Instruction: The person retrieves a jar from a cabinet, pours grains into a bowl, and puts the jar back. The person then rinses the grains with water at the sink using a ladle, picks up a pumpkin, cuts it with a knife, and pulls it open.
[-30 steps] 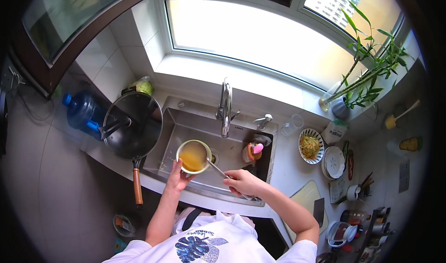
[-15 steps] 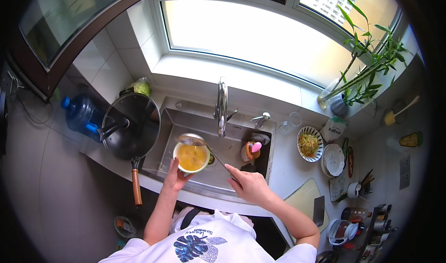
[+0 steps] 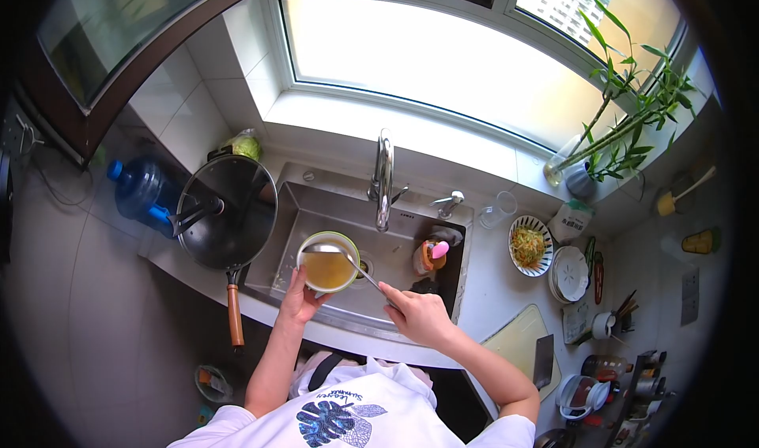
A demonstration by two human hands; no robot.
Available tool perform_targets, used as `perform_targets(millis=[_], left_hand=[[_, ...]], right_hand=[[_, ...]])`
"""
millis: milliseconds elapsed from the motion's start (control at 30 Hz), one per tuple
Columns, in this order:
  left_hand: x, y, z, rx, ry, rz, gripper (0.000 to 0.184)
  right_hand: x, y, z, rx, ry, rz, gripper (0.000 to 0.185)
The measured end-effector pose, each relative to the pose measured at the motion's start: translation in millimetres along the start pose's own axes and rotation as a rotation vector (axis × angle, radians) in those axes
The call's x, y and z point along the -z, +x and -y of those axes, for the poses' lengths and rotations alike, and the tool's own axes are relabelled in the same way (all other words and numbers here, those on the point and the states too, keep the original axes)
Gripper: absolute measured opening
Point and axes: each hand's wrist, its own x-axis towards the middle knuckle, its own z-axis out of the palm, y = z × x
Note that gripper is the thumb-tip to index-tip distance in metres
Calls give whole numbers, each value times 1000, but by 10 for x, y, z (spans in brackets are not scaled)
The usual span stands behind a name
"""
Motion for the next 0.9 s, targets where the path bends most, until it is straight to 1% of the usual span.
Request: perform_targets(millis=[33, 100, 200, 367, 433, 467, 533, 667, 733, 833, 867, 900], left_hand=[[7, -3, 7, 4, 6, -7, 70], [4, -4, 11, 6, 2, -12, 71], [-26, 0, 19, 1, 2, -8, 72], [-55, -10, -8, -3, 16, 7, 71], [-109, -31, -35, -5, 28, -9, 66], [-108, -25, -28, -5, 30, -10, 66], [-88, -3, -7, -9, 27, -32, 68], [-60, 44, 12, -24, 52, -47, 63], [-63, 61, 8, -53, 111, -93, 58], [-88, 74, -3, -60, 122, -99, 55], [-91, 87, 2, -58, 125, -97, 55], [-94, 101, 13, -70, 140, -100, 61]], right_hand=[[30, -8, 8, 1, -1, 1, 44], [116, -26, 19, 38, -15, -104, 47], [271, -66, 41, 74, -48, -174, 50], [308, -205, -82, 43, 4, -188, 49], [309, -265, -105, -33, 13, -124, 49], [299, -300, -125, -33, 16, -125, 49], [265, -381, -176, -104, 48, -83, 46], [222, -564, -334, -167, 60, -93, 45], [230, -623, -412, -235, 34, -99, 45], [159, -649, -566, -239, -49, -109, 43], [131, -641, -601, -242, -48, -111, 43], [101, -630, -632, -240, -88, -100, 42]])
